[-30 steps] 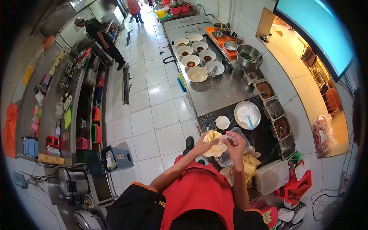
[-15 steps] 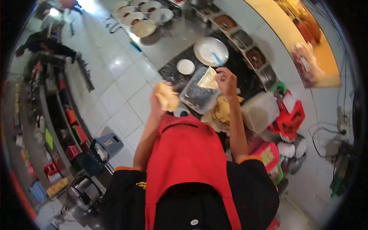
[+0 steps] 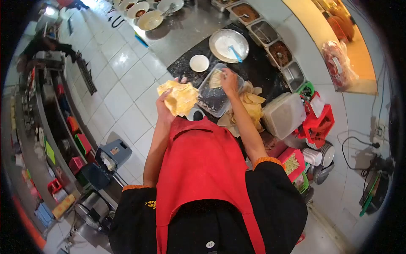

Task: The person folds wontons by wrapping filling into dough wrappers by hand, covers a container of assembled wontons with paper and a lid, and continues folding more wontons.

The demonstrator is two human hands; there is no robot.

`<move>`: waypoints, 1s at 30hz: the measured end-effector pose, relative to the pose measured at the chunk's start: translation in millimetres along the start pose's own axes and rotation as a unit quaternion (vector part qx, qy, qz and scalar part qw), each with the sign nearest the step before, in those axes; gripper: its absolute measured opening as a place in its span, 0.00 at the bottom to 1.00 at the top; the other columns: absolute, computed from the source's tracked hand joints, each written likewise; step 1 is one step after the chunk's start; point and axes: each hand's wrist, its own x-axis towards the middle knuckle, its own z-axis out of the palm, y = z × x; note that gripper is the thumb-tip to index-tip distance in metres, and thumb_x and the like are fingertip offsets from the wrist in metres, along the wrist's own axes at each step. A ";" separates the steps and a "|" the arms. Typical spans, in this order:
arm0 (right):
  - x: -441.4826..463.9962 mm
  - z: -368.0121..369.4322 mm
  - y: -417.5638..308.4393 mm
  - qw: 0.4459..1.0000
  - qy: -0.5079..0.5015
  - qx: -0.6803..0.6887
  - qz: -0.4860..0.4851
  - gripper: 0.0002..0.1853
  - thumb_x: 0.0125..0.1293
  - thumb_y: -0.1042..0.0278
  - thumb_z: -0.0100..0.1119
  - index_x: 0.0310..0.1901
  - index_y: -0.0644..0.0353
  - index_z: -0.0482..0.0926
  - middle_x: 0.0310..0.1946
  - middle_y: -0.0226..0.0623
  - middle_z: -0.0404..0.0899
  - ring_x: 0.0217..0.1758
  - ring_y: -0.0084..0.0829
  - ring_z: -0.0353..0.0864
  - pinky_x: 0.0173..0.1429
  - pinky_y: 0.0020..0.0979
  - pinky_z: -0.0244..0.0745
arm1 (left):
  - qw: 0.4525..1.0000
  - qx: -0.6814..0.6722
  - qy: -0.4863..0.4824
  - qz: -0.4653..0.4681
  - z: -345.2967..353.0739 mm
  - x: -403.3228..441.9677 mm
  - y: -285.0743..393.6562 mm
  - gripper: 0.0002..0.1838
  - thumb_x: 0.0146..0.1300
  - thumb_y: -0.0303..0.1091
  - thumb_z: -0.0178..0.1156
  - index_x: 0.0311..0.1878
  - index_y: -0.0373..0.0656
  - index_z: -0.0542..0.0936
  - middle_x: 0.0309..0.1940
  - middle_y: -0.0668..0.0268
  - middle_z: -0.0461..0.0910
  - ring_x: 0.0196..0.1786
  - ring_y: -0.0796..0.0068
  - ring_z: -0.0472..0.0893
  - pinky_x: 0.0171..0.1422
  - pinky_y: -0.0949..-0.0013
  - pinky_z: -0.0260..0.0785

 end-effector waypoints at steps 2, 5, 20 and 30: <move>-2.0 2.0 -0.9 0.998 0.032 -0.050 -0.024 0.13 0.64 0.70 0.64 0.50 0.62 0.84 0.42 0.47 0.88 0.48 0.52 0.86 0.54 0.44 0.79 | 1.000 0.004 0.001 0.005 4.0 -0.4 -0.6 0.34 0.63 0.32 0.57 0.73 0.37 0.62 0.73 0.48 0.67 0.75 0.44 0.67 0.79 0.39 0.60; -7.5 1.5 -36.2 0.987 0.080 -0.079 -0.110 0.13 0.65 0.70 0.64 0.50 0.59 0.84 0.44 0.46 0.87 0.49 0.49 0.85 0.54 0.45 0.78 | 1.000 0.013 -0.016 0.008 18.0 -3.1 -0.9 0.33 0.64 0.33 0.57 0.72 0.37 0.63 0.73 0.47 0.67 0.74 0.43 0.67 0.79 0.40 0.60; -34.9 -23.6 -176.3 0.964 -0.122 0.130 -0.195 0.15 0.62 0.71 0.70 0.50 0.61 0.84 0.42 0.40 0.85 0.49 0.39 0.83 0.57 0.38 0.76 | 0.988 0.131 0.077 0.028 -10.3 20.5 -0.9 0.27 0.74 0.36 0.51 0.74 0.38 0.65 0.65 0.54 0.76 0.65 0.59 0.79 0.70 0.56 0.74; -14.0 -40.1 -180.9 0.931 -0.221 0.113 -0.267 0.19 0.66 0.67 0.70 0.58 0.58 0.84 0.53 0.41 0.76 0.52 0.32 0.80 0.51 0.30 0.78 | 0.846 0.489 0.179 0.119 0.6 19.6 3.9 0.16 0.65 0.31 0.71 0.53 0.36 0.80 0.44 0.62 0.86 0.44 0.73 0.86 0.48 0.68 0.81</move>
